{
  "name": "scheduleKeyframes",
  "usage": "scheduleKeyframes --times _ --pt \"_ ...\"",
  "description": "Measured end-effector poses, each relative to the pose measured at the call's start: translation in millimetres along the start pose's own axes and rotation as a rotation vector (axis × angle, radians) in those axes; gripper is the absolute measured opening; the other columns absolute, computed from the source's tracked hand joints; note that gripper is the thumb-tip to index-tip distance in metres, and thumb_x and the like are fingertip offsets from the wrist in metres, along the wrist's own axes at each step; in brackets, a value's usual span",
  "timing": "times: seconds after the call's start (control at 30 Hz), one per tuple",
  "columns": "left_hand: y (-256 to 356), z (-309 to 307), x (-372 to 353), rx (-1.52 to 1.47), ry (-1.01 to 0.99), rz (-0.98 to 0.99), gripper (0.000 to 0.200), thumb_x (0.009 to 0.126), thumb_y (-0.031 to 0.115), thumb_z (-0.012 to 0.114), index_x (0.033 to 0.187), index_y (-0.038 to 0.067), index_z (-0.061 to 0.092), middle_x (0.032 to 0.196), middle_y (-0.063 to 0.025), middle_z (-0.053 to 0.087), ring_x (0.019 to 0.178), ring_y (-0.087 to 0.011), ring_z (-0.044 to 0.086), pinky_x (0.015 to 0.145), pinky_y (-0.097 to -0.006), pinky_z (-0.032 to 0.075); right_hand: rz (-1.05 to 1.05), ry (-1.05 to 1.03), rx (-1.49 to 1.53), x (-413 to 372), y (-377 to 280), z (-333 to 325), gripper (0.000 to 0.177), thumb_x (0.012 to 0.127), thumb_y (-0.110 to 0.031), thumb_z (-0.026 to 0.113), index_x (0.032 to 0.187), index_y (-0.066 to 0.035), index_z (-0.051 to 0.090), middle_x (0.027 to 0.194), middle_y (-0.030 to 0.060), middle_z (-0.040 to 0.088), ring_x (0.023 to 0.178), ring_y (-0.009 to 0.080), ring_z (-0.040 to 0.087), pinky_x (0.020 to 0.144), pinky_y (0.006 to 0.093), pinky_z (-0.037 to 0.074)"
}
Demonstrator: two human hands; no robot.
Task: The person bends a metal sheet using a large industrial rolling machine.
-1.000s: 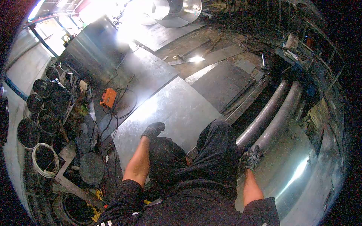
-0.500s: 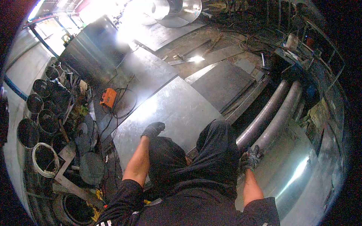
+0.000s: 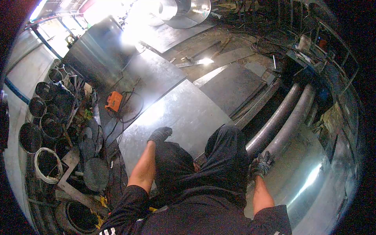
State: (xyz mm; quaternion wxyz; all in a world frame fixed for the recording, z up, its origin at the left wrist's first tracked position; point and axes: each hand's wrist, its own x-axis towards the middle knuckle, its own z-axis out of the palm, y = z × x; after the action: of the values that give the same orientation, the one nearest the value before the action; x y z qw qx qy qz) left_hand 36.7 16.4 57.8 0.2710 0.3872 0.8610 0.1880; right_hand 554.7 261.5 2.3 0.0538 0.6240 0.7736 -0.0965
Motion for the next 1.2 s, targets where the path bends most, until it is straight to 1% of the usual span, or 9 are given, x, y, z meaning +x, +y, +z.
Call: scheduleKeyframes --times 0.03,0.27,0.47,0.57,0.67,0.73,0.97,1.07,1.2 --pt "2.5 -0.6 -1.8 -0.029 -0.013 -0.047 0.047 0.094 0.044 0.059 0.128 0.012 0.066 0.12 -0.0134 0.071 0.112 -0.0304 0.066 0.097 -0.0415 0.05 0.014 -0.119 -0.078 0.1 -1.0 -3.5 0.053 0.092 -0.048 0.054 0.141 -0.029 0.057 0.166 0.0068 0.018 0.153 0.0398 0.007 0.123 0.0573 0.003" --pt "-1.6 1.4 0.7 -0.119 -0.02 -0.099 0.046 0.094 0.037 0.066 0.127 0.006 0.067 0.118 -0.0096 0.071 0.103 -0.0223 0.066 0.093 -0.0386 0.051 -0.006 -0.078 -0.054 8.1 9.3 16.7 0.053 0.091 -0.048 0.057 0.141 -0.028 0.058 0.166 0.0069 0.017 0.153 0.0389 0.007 0.123 0.0573 0.003" --pt "-2.3 2.3 -0.2 -0.143 -0.021 -0.1 0.048 0.094 0.045 0.06 0.128 0.012 0.067 0.121 -0.0127 0.071 0.113 -0.0297 0.066 0.098 -0.0408 0.049 -0.002 -0.151 -0.14 -3.1 -3.7 -7.3 0.05 0.095 -0.047 0.05 0.14 -0.028 0.059 0.165 0.006 0.021 0.153 0.0379 0.007 0.122 0.0595 0.003" --pt "-12.2 6.9 7.8 -0.105 -0.025 -0.098 0.048 0.094 0.045 0.06 0.128 0.012 0.066 0.123 -0.0128 0.07 0.115 -0.03 0.066 0.099 -0.0408 0.049 -0.023 0.063 -0.028 -2.2 -1.5 1.6 0.043 0.088 -0.039 0.061 0.129 -0.028 0.067 0.162 0.0057 0.028 0.149 0.0361 0.02 0.122 0.0546 0.012" --pt "-15.7 8.8 9.3 -0.103 -0.02 -0.09 0.048 0.094 0.045 0.06 0.129 0.013 0.066 0.124 -0.0128 0.07 0.116 -0.0303 0.065 0.1 -0.0411 0.049 -0.058 -0.286 -0.283 -9.4 -17.4 -31.6 0.046 0.096 -0.04 0.05 0.138 -0.026 0.06 0.162 0.004 0.031 0.153 0.037 0.011 0.122 0.0586 0.003" --pt "-10.9 6.5 7.5 -0.087 -0.025 -0.092 0.048 0.094 0.045 0.061 0.129 0.013 0.066 0.123 -0.0129 0.07 0.115 -0.0302 0.065 0.1 -0.0411 0.049 -0.014 0.107 -0.038 9.1 9.4 31.3 0.04 0.087 -0.035 0.061 0.125 -0.026 0.069 0.161 0.0082 0.031 0.149 0.0374 0.02 0.122 0.0566 0.01" --pt "1.7 -1.8 4.7 -0.024 -0.082 -0.124 0.049 0.094 0.045 0.06 0.128 0.011 0.066 0.123 -0.0139 0.07 0.115 -0.0308 0.065 0.099 -0.0411 0.049 -0.045 -0.079 -0.112 -2.6 -4.8 -2.3 0.034 0.087 -0.034 0.062 0.117 -0.024 0.073 0.159 0.0098 0.036 0.148 0.039 0.023 0.122 0.0576 0.01" --pt "-7.6 4.6 6.3 -0.046 -0.013 -0.034 0.046 0.094 0.038 0.062 0.127 0.005 0.066 0.119 -0.0114 0.07 0.1 -0.0231 0.067 0.089 -0.0388 0.053 -0.024 0.164 0.023 0.8 4.3 17.0 0.034 0.087 -0.034 0.062 0.117 -0.023 0.073 0.158 0.0097 0.037 0.148 0.0403 0.022 0.122 0.0583 0.01" --pt "-8.4 4.4 6.1 -0.075 -0.027 -0.034 0.047 0.094 0.037 0.062 0.127 0.005 0.066 0.121 -0.0119 0.069 0.102 -0.023 0.067 0.09 -0.0391 0.053 -0.055 -0.1 -0.125 -17.1 -22.3 -45.4 0.035 0.088 -0.034 0.061 0.118 -0.021 0.073 0.158 0.0101 0.037 0.148 0.0417 0.022 0.122 0.059 0.01"
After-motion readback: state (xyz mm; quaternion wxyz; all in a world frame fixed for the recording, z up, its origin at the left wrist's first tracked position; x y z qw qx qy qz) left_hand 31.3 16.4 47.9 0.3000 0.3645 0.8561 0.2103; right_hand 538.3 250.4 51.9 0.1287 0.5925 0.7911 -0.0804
